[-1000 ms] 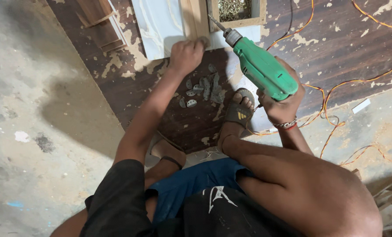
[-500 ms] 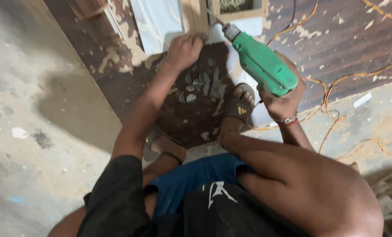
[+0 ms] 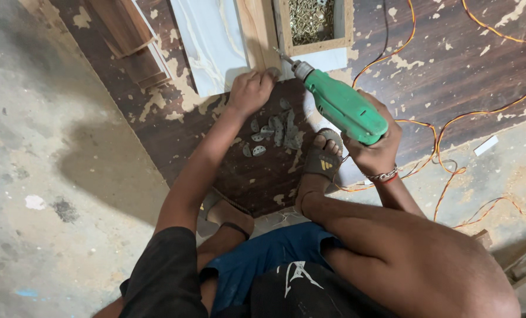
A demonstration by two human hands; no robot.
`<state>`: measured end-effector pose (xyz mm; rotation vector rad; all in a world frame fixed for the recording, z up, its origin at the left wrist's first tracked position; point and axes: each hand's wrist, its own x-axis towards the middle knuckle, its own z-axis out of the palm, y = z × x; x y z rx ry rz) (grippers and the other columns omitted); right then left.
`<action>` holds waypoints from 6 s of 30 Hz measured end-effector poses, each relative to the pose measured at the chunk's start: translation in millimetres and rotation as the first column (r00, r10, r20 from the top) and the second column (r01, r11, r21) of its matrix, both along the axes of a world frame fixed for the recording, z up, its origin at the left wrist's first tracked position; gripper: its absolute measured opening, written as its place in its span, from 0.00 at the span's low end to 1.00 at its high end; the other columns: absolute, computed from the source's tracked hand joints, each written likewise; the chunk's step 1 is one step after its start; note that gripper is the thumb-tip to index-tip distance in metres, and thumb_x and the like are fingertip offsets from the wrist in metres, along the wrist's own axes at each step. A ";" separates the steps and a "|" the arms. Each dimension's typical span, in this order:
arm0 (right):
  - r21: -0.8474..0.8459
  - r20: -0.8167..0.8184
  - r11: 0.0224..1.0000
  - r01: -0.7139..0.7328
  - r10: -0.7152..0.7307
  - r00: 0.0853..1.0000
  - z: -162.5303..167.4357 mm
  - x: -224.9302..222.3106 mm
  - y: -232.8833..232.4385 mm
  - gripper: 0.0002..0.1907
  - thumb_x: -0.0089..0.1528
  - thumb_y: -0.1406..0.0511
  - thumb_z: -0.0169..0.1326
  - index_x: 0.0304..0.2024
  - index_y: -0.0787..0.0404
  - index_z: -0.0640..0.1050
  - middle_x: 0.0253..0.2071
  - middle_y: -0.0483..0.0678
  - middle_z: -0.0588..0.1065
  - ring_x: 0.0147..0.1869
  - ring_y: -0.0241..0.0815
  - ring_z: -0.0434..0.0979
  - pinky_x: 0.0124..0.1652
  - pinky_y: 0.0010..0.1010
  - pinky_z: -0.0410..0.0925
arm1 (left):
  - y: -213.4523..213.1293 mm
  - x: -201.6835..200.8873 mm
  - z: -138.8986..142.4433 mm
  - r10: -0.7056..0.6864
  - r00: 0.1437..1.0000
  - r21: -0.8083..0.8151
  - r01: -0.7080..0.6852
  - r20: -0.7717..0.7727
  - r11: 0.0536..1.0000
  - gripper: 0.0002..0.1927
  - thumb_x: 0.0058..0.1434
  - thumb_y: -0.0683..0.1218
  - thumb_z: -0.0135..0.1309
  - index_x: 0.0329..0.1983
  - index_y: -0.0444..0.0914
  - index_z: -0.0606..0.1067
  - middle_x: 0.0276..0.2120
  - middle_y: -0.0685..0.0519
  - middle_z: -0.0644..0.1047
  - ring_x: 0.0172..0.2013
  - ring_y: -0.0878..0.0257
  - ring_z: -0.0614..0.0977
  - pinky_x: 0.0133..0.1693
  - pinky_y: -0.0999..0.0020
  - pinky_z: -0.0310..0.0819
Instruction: The person positions a white marble-patterned panel on the floor and places a wooden frame on top. They then use a green corded drill to drive screws into the frame, securing it to the panel. The person repeatedly picks screws from a small wooden box and fastens them at multiple points along the frame.
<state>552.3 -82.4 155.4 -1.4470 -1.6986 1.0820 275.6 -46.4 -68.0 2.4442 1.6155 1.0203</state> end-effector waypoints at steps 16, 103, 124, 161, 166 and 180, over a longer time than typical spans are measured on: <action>-0.070 -0.025 0.998 0.000 -0.002 1.000 1.4 -2.8 2.3 0.33 0.57 0.74 0.60 0.65 0.71 0.72 0.59 0.52 0.77 0.61 0.36 0.76 0.63 0.28 0.69 | 26.5 -9.8 38.8 -0.075 0.995 -0.692 0.099 0.065 0.715 0.13 0.56 0.48 0.62 0.39 0.34 0.82 0.14 0.52 0.75 0.11 0.66 0.69 0.18 0.66 0.64; -0.044 0.446 0.964 -0.263 0.255 0.858 34.7 -28.4 46.9 0.32 0.52 0.70 0.58 0.61 0.59 0.77 0.39 0.62 0.79 0.46 0.66 0.80 0.46 0.47 0.74 | 2.1 1.0 -13.1 -0.042 0.997 -0.134 0.050 0.062 0.990 0.08 0.64 0.44 0.61 0.31 0.39 0.76 0.21 0.51 0.80 0.21 0.60 0.83 0.21 0.64 0.77; -0.328 0.679 0.906 -0.268 0.423 0.600 74.7 -104.9 103.6 0.32 0.50 0.66 0.63 0.58 0.58 0.73 0.36 0.67 0.79 0.43 0.71 0.79 0.44 0.55 0.73 | 7.4 -14.0 -8.6 -0.067 0.998 0.136 0.066 0.009 0.989 0.05 0.59 0.41 0.62 0.34 0.38 0.77 0.22 0.54 0.75 0.23 0.60 0.79 0.24 0.65 0.75; -0.128 0.818 0.848 -0.513 0.383 0.429 82.9 -93.0 91.0 0.32 0.53 0.64 0.62 0.61 0.44 0.78 0.33 0.54 0.81 0.31 0.58 0.82 0.31 0.49 0.73 | 4.1 -4.4 -4.2 -0.076 0.996 -0.239 0.083 0.038 0.967 0.06 0.64 0.43 0.55 0.39 0.37 0.80 0.23 0.47 0.80 0.24 0.55 0.83 0.24 0.59 0.76; 0.007 0.679 0.919 -0.394 0.285 0.677 102.4 -65.0 61.2 0.31 0.55 0.69 0.61 0.62 0.51 0.77 0.38 0.55 0.81 0.39 0.58 0.83 0.39 0.45 0.74 | -7.4 1.2 6.1 0.024 0.965 -0.337 0.069 0.263 0.939 0.11 0.61 0.45 0.55 0.44 0.38 0.84 0.24 0.46 0.81 0.23 0.54 0.81 0.26 0.58 0.76; 0.018 0.134 0.994 -0.107 0.103 0.986 69.2 -51.6 21.7 0.29 0.58 0.76 0.67 0.62 0.66 0.75 0.56 0.55 0.80 0.60 0.39 0.80 0.59 0.31 0.72 | 18.2 -28.8 57.8 0.742 -0.001 -0.615 0.560 0.670 0.555 0.12 0.69 0.43 0.38 0.44 0.35 0.73 0.29 0.48 0.80 0.26 0.65 0.78 0.26 0.72 0.67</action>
